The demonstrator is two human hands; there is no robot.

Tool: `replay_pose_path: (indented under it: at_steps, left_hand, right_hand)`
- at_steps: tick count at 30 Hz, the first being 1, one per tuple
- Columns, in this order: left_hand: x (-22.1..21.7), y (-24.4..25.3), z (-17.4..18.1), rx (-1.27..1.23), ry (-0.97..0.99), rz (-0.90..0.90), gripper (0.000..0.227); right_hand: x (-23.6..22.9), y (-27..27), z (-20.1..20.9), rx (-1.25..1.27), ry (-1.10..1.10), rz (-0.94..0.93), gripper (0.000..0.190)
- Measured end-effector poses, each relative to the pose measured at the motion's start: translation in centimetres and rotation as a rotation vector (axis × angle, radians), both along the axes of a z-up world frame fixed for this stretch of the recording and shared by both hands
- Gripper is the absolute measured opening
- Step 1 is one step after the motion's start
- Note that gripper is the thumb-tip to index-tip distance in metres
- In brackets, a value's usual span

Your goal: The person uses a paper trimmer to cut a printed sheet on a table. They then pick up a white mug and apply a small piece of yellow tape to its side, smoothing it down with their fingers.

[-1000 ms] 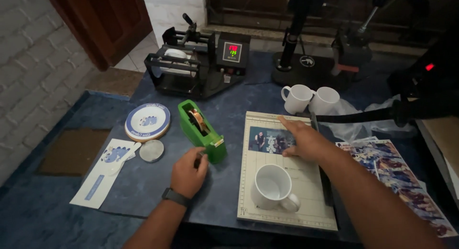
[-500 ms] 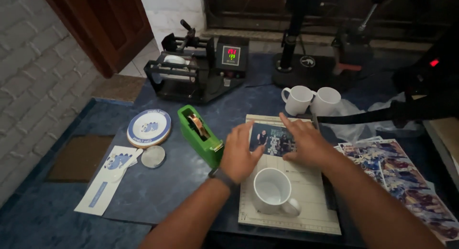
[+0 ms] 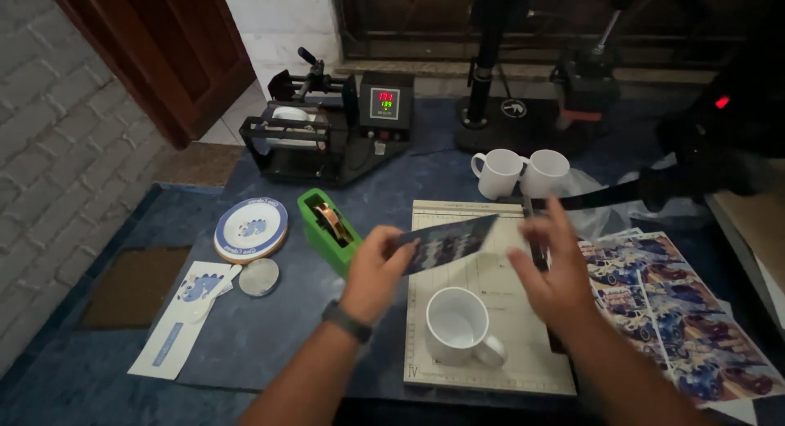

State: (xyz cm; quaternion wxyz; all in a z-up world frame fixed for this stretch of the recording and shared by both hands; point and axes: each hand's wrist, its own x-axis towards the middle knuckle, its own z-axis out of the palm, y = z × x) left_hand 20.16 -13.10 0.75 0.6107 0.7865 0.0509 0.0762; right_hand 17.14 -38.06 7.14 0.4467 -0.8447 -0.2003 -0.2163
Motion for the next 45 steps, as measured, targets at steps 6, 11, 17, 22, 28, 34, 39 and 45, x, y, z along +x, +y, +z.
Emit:
replay_pose_path:
  at_steps: [6,11,17,22,28,34,39,45]
  left_hand:
    - [-7.2,3.0,1.7,-0.154,-0.107,0.005,0.007]
    - [-11.3,3.7,1.5,-0.344,0.089,0.101,0.033]
    - [-15.2,2.5,0.7,-0.231,-0.063,0.161,0.043]
    - [-17.7,1.4,1.3,0.073,-0.198,0.120,0.044]
    - [-19.9,-0.5,2.3,-0.067,-0.191,0.114,0.044]
    - [-23.1,-1.9,5.8,0.012,-0.238,0.007,0.040]
    - [-23.8,-1.2,6.8,0.108,-0.542,-0.324,0.097]
    - [-22.5,-2.2,6.4,0.222,-0.789,-0.188,0.030]
  right_hand:
    - [-7.6,1.1,-6.0,0.217,0.370,-0.210,0.066]
    - [-8.7,2.0,-11.1,0.353,0.287,-0.132,0.068]
    - [-8.4,4.1,-12.4,0.583,0.336,-0.292,0.023]
    - [-9.9,4.4,-9.3,0.780,0.327,-0.212,0.030]
    - [-12.0,3.9,-6.7,0.895,0.251,-0.196,0.035]
    - [-13.6,3.3,-4.7,0.955,0.171,-0.130,0.031]
    - [-14.1,2.9,-3.5,1.068,0.175,-0.057,0.031]
    - [-14.0,3.9,1.0,1.099,0.607,-0.264,0.027]
